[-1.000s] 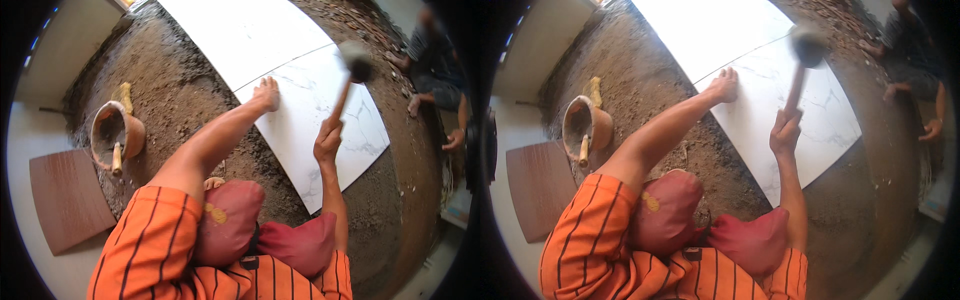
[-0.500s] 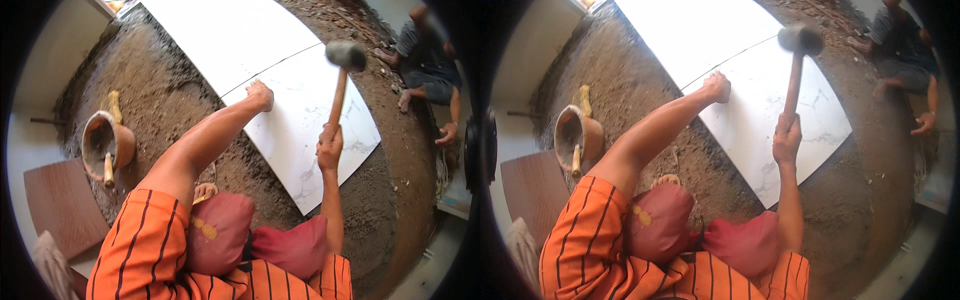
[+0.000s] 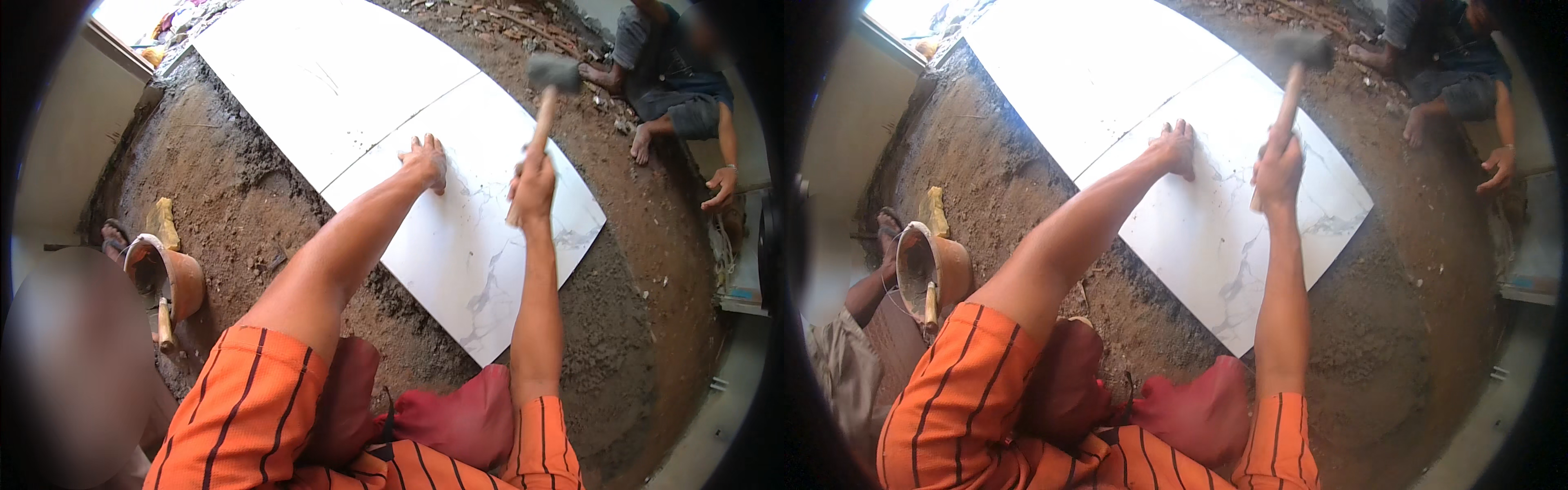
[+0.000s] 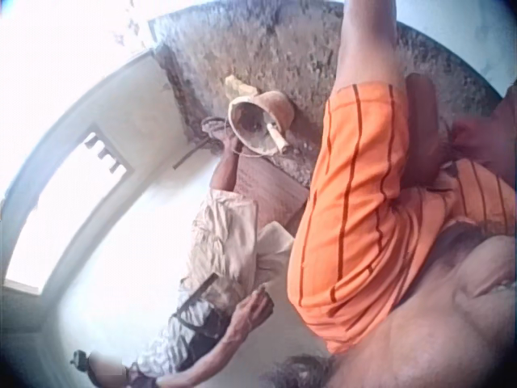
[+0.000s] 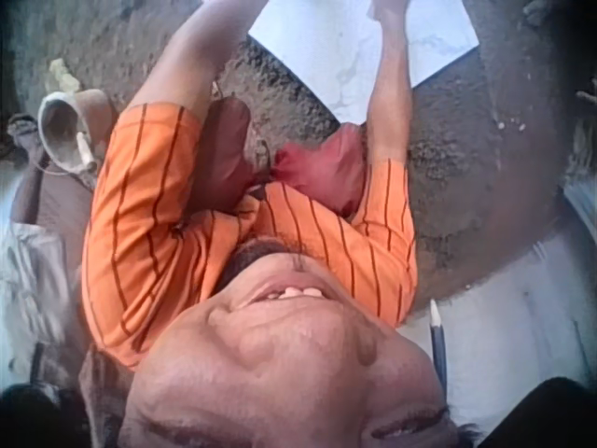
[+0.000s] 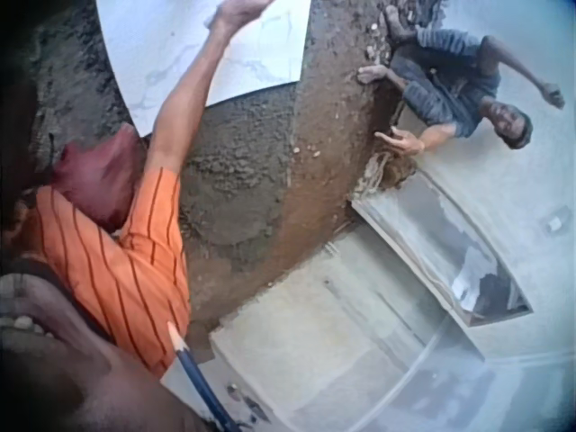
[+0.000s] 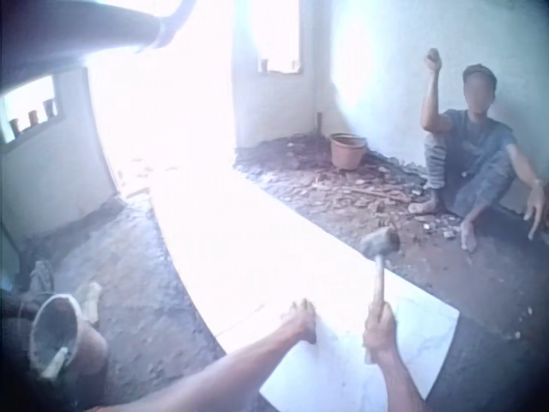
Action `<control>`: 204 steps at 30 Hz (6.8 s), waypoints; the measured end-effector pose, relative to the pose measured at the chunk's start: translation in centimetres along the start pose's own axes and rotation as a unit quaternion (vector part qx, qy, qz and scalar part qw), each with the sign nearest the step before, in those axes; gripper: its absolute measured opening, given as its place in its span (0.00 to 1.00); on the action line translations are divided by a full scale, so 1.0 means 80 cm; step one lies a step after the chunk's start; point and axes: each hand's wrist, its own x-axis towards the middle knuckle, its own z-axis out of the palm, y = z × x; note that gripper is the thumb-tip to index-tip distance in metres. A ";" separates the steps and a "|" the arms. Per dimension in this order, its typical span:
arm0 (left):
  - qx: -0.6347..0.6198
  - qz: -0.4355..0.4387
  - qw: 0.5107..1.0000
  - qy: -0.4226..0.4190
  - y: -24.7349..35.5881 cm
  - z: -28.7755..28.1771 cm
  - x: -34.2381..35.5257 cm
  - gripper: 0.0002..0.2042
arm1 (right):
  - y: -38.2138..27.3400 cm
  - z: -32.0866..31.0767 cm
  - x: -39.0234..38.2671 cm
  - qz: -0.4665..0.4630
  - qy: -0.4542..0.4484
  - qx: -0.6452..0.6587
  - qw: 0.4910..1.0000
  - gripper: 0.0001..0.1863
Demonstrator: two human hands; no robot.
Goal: The person spreads wet cement on the floor using a trowel, then places a large white tile onto the cement bed. They use a rubber mallet to tap the tile into place and a trowel to adjust the surrounding cement.
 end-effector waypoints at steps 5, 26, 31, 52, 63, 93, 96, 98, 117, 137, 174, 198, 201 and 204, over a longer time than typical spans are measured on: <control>0.029 0.007 0.999 -0.012 0.025 -0.011 -0.002 0.56 | 0.038 0.014 0.027 -0.126 0.155 0.064 0.978 0.21; 0.016 0.033 0.999 -0.007 0.015 0.018 0.034 0.60 | 0.084 -0.039 -0.077 -0.105 0.116 -0.214 0.964 0.17; 0.062 -0.021 0.998 -0.012 0.029 0.007 0.013 0.65 | 0.054 -0.079 -0.113 -0.051 0.079 -0.222 0.971 0.18; -0.043 0.042 0.998 0.030 0.102 0.034 -0.033 0.58 | 0.118 -0.133 -0.230 0.206 -0.033 -0.273 0.939 0.18; 0.120 0.161 0.979 -0.040 0.083 0.053 0.030 0.49 | 0.115 -0.126 -0.346 0.140 0.083 -0.028 0.986 0.11; 0.020 0.057 0.998 0.003 0.066 0.047 0.018 0.56 | 0.118 -0.134 -0.346 0.102 0.078 -0.033 0.991 0.21; 0.014 0.032 0.999 -0.017 0.088 0.027 -0.029 0.59 | 0.090 -0.146 -0.287 -0.023 0.138 0.015 0.990 0.19; 0.002 0.032 0.999 -0.016 0.105 0.028 -0.021 0.60 | 0.129 -0.150 -0.242 -0.084 0.180 -0.032 0.980 0.20; 0.021 0.057 0.998 -0.020 0.103 0.042 -0.002 0.64 | 0.148 -0.166 -0.183 -0.070 0.212 -0.203 0.953 0.21; -0.155 0.630 0.684 0.334 0.196 -0.077 -0.266 0.31 | 0.129 -0.157 -0.274 -0.131 0.177 -0.011 0.975 0.06; 0.104 0.222 0.969 0.022 0.070 0.048 0.029 0.59 | 0.121 -0.160 -0.170 0.007 0.149 -0.195 0.969 0.19; 0.136 0.162 0.977 -0.022 0.016 0.060 -0.031 0.62 | 0.129 -0.168 -0.375 -0.154 0.068 -0.045 0.985 0.12; 0.111 0.178 0.975 0.069 0.015 0.070 -0.022 0.61 | 0.170 -0.149 -0.374 -0.029 0.015 -0.143 0.989 0.16; 0.029 0.167 0.985 0.025 0.018 0.078 -0.021 0.61 | 0.133 -0.144 -0.368 0.081 -0.016 0.042 0.996 0.21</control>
